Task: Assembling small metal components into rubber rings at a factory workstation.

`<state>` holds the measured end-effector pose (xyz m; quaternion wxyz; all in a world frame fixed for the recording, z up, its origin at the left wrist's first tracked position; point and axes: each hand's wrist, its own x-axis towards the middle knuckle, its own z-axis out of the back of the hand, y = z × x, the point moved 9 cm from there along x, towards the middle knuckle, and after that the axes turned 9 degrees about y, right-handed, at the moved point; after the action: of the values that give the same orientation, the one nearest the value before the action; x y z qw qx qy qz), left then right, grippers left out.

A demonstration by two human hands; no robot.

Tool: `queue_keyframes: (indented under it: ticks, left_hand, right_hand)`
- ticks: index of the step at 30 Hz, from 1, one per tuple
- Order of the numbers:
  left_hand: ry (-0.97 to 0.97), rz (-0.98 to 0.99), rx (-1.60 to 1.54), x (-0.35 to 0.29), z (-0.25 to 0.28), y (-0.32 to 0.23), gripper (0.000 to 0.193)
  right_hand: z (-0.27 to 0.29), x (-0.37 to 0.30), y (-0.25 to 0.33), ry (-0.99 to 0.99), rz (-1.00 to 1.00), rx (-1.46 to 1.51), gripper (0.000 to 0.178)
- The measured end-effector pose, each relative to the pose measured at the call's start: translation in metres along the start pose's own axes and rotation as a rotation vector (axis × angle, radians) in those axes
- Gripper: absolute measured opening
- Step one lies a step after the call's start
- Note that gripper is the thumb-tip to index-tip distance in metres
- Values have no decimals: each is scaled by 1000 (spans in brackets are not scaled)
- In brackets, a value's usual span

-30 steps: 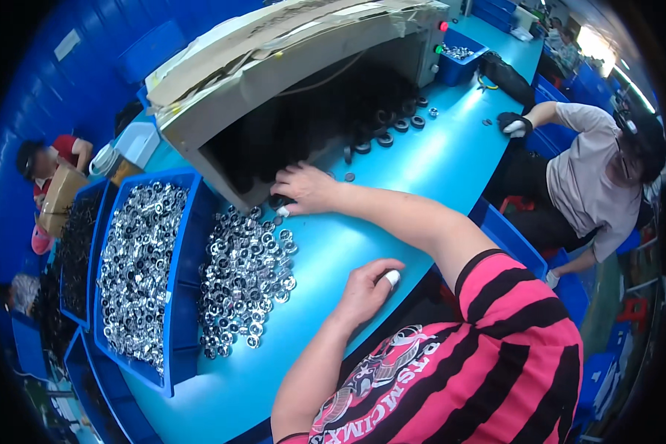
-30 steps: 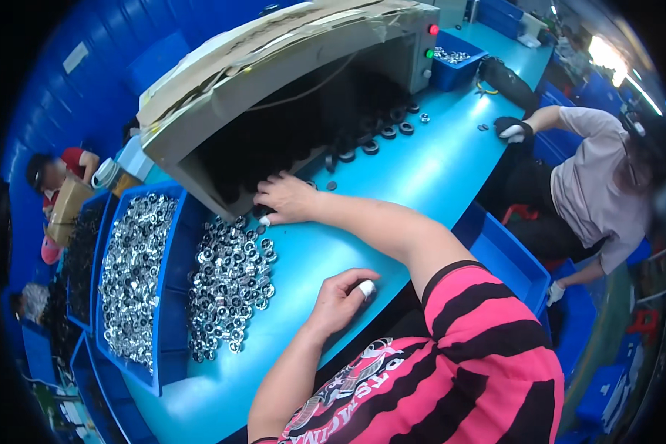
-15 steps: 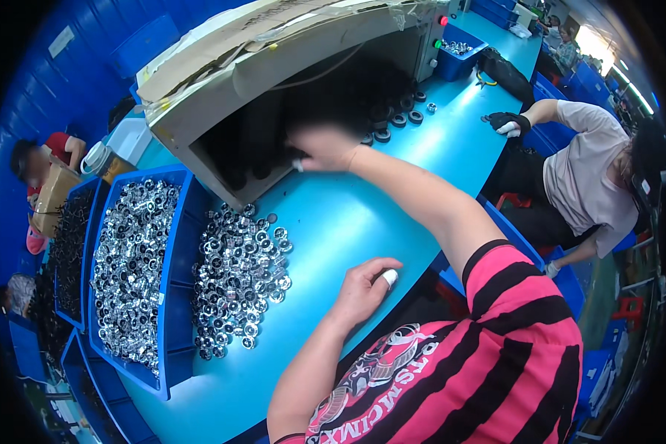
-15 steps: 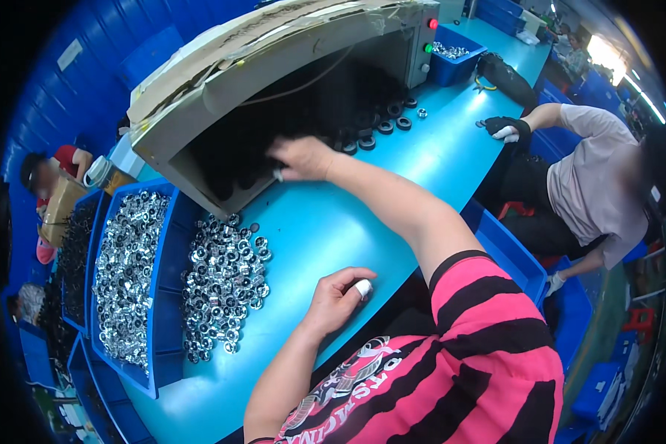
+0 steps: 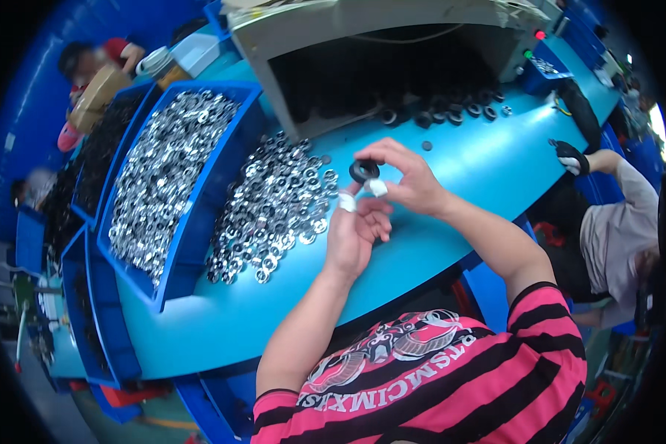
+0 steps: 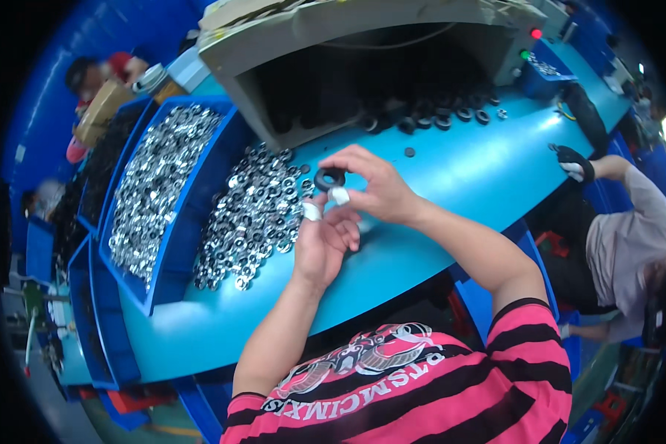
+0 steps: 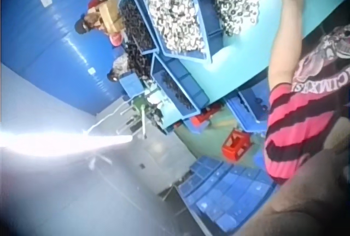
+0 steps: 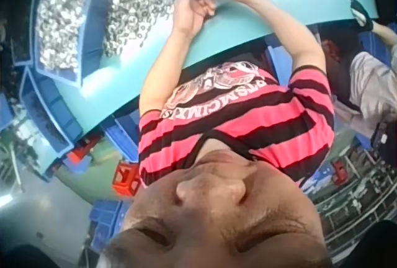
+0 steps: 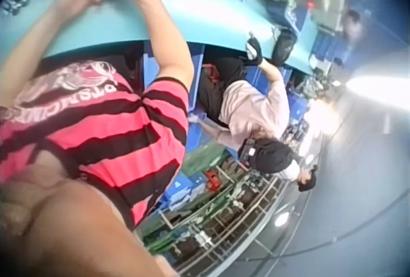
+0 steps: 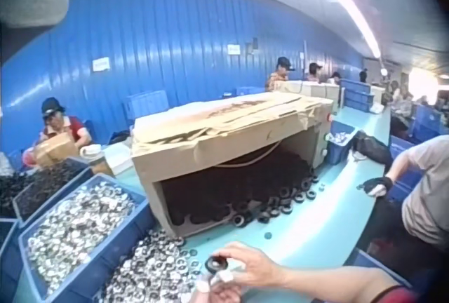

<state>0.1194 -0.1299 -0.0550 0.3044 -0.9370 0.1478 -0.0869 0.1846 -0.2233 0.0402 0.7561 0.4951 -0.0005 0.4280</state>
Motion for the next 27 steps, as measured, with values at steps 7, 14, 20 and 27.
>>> queue_keyframes:
  ticks: [7,14,20,27]
  left_hand:
    - [-73,-79,113,-28,23,-52,53]
    - [-7,-136,-33,-47,40,-82,55]
    - [-30,-120,-39,-49,54,-73,58]
    - [-89,-108,29,-47,59,-75,60]
  right_hand:
    - [-55,20,38,195,203,-99,46]
    - [-57,35,-41,179,-335,-125,44]
    - [-77,29,-48,182,-180,-407,48]
    - [-75,25,-51,108,-188,-252,37]
